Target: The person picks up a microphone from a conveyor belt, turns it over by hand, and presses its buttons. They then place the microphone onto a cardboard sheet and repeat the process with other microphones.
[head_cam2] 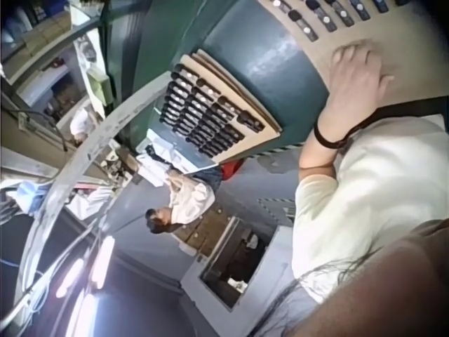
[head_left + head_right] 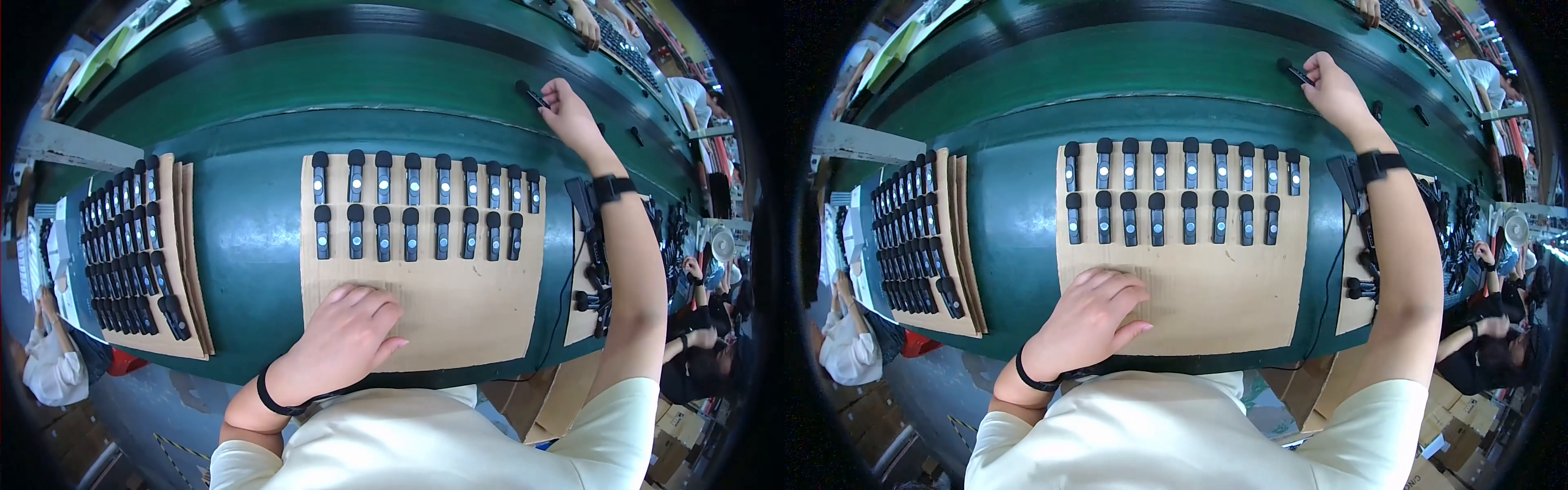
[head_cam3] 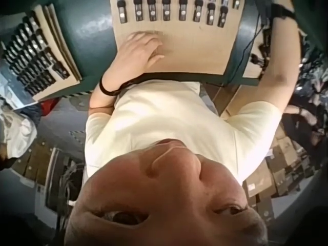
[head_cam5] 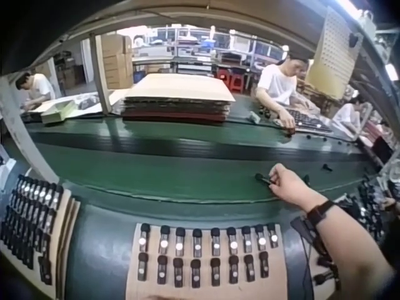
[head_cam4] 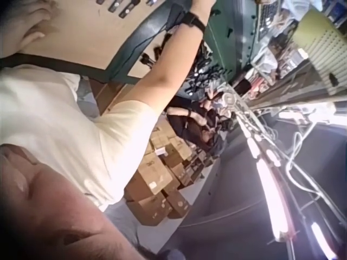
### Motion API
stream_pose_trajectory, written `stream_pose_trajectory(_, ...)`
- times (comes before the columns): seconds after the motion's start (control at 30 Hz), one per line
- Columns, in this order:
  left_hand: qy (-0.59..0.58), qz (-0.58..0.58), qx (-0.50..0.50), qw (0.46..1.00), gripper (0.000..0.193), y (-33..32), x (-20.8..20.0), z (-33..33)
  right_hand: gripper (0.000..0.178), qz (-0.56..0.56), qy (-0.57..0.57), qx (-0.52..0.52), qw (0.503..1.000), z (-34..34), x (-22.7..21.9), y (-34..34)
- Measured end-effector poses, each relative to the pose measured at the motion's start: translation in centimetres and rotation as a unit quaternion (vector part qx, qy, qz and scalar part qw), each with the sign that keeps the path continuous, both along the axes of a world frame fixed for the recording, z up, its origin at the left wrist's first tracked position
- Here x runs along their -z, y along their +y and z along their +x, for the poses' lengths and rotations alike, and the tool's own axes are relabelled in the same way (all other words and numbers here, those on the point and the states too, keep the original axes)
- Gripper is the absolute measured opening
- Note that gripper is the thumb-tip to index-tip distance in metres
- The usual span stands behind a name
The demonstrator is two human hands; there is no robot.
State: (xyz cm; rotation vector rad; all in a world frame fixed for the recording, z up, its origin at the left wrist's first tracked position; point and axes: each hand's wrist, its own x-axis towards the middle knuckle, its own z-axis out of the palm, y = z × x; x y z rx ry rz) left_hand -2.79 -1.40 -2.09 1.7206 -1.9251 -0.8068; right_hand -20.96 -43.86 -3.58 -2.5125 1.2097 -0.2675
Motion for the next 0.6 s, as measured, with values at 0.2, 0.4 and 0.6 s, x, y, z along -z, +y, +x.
stream_pose_trajectory(0.2,0.06,-0.057,-0.051,0.995,0.033,0.4,-0.4,0.7,0.025,0.208,-0.196,-0.071,0.955,-1.3,-4.9,13.7)
stream_pose_trajectory(0.4,0.175,-0.168,-0.154,0.958,0.037,-0.3,-2.8,0.5,0.037,0.14,-0.218,-0.273,0.927,-1.2,-6.3,25.9)
stream_pose_trajectory(0.6,0.215,-0.16,-0.095,0.959,0.037,0.4,-2.3,0.6,0.03,0.143,-0.291,-0.256,0.911,-0.6,-4.9,30.0)
